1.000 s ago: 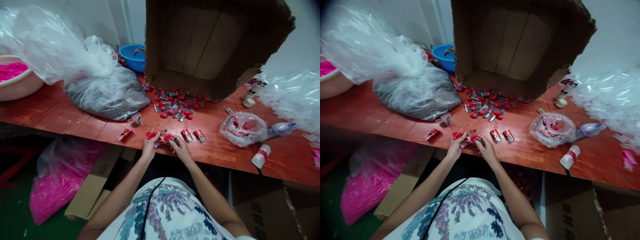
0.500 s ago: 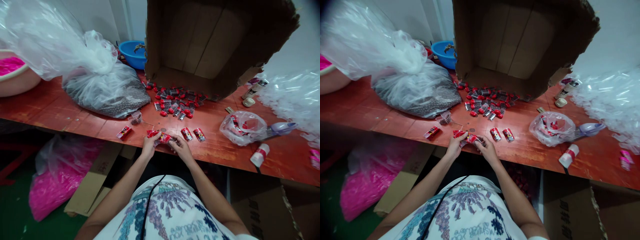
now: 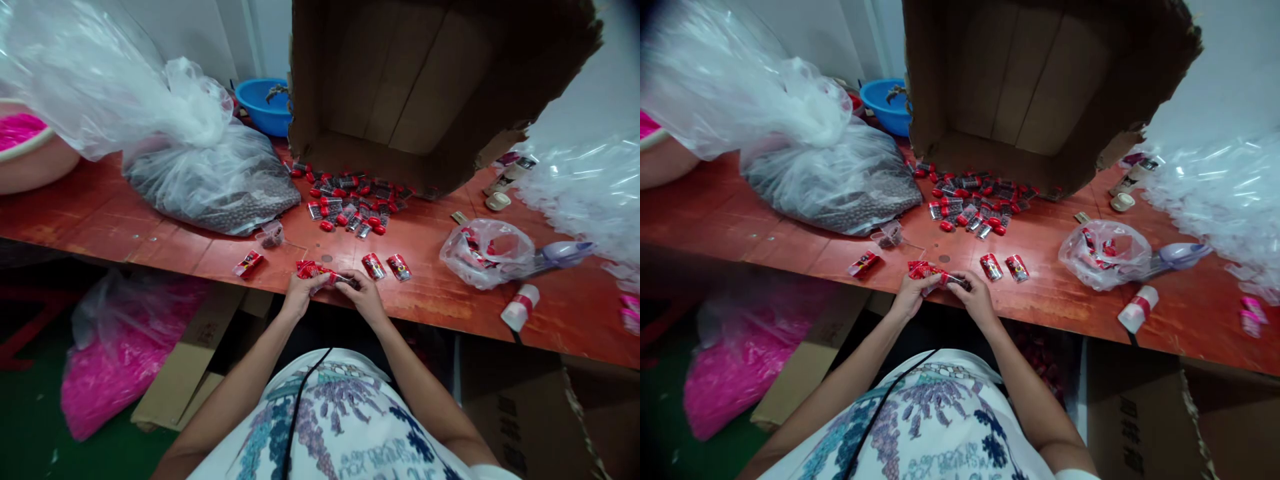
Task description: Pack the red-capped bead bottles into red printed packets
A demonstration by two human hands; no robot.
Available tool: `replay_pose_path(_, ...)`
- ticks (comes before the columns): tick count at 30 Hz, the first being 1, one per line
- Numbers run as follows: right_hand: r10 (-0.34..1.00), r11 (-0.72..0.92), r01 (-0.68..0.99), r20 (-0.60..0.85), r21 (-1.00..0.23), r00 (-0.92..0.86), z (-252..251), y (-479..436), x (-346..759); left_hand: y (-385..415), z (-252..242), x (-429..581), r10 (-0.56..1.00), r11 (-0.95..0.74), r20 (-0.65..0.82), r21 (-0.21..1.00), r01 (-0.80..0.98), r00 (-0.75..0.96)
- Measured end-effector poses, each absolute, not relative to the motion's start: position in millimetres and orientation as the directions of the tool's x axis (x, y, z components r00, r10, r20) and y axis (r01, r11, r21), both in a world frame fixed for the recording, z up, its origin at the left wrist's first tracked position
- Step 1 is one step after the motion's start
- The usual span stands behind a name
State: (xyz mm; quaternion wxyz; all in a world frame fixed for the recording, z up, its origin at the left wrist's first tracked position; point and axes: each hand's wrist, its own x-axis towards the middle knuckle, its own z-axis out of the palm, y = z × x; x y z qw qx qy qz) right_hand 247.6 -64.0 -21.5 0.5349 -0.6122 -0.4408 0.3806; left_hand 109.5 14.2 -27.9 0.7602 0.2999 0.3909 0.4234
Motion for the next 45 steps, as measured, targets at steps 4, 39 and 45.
replay_pose_path(4,0.944,-0.035,0.196,0.033,-0.980,0.330,-19.4,-66.5,243.8,10.7,-29.3,110.4,0.896,0.430,-0.319,0.795,-0.428,0.307)
replay_pose_path(39,0.928,-0.108,-0.068,-0.126,-0.992,0.350,-25.0,-78.0,239.5,1.2,-17.5,109.4,0.874,0.439,-0.300,0.824,-0.358,0.381)
replay_pose_path(45,0.910,-0.037,0.126,0.019,-0.991,0.414,-19.6,-83.1,235.8,-0.2,-15.6,111.6,0.899,0.409,-0.316,0.853,-0.324,0.303)
